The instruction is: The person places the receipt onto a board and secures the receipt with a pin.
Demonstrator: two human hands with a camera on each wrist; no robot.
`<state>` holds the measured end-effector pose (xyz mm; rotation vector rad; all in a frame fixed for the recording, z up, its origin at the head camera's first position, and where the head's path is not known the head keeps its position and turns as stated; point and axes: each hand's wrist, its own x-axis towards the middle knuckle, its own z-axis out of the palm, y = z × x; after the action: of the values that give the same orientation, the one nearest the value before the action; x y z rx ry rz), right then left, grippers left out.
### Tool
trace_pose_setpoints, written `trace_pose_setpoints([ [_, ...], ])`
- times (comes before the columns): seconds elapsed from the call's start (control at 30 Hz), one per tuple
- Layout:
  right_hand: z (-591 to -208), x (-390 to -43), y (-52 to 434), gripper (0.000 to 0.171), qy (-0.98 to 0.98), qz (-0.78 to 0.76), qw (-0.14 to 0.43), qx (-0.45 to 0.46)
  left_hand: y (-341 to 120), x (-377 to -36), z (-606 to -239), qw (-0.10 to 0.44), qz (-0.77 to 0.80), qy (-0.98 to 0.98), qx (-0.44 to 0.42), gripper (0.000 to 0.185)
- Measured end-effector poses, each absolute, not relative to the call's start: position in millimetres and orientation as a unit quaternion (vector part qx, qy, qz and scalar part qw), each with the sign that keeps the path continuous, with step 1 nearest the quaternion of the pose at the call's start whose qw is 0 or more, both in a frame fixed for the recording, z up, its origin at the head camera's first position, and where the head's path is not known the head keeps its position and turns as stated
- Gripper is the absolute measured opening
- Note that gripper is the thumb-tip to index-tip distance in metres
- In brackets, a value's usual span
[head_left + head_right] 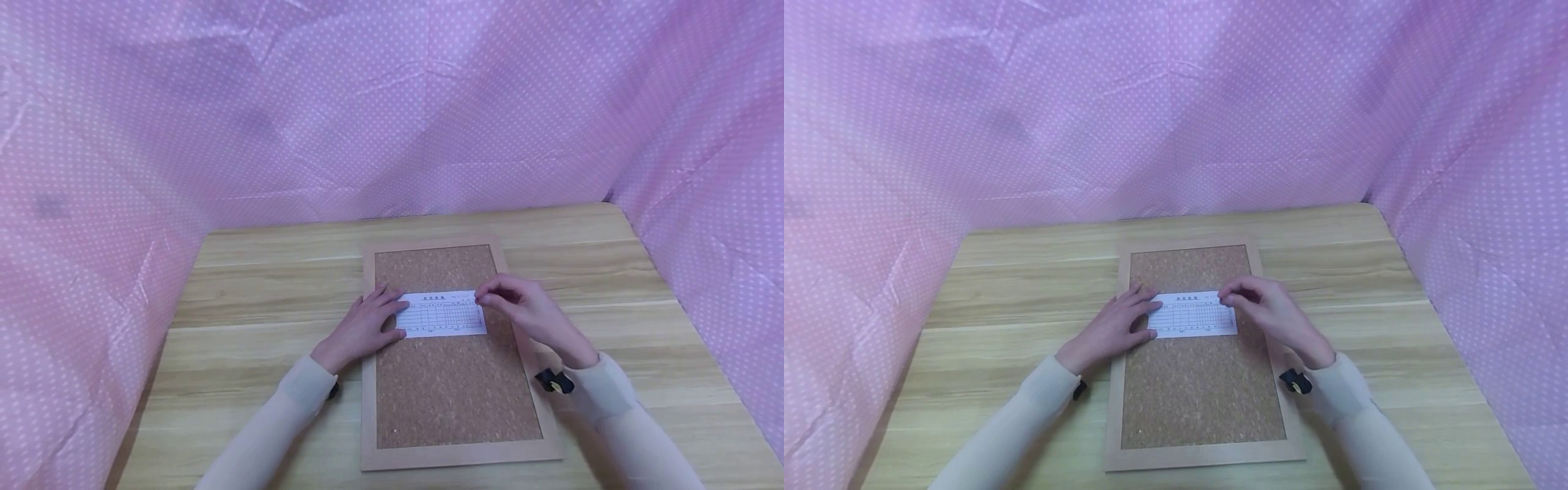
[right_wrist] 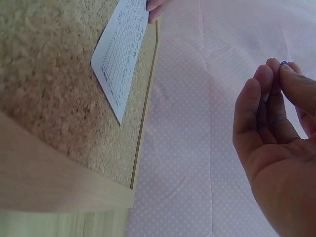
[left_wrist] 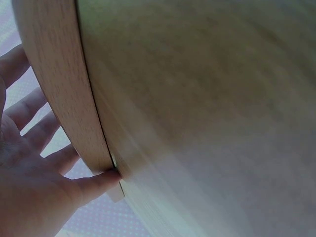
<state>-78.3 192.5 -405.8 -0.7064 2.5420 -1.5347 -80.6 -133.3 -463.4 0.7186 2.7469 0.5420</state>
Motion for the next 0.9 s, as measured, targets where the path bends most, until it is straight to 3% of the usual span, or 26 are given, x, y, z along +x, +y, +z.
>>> trace_pose_setpoints([
  [0.53, -409, -90, 170, 0.010, 0.832, -0.505, 0.100, -0.207, -134, -82, -465, 0.124, 0.184, 0.943, 0.248, 0.060],
  [0.9, -412, -100, 158, 0.008, 0.844, -0.478, 0.086, -0.228, -134, -82, -466, 0.124, 0.191, 0.942, 0.247, 0.060],
])
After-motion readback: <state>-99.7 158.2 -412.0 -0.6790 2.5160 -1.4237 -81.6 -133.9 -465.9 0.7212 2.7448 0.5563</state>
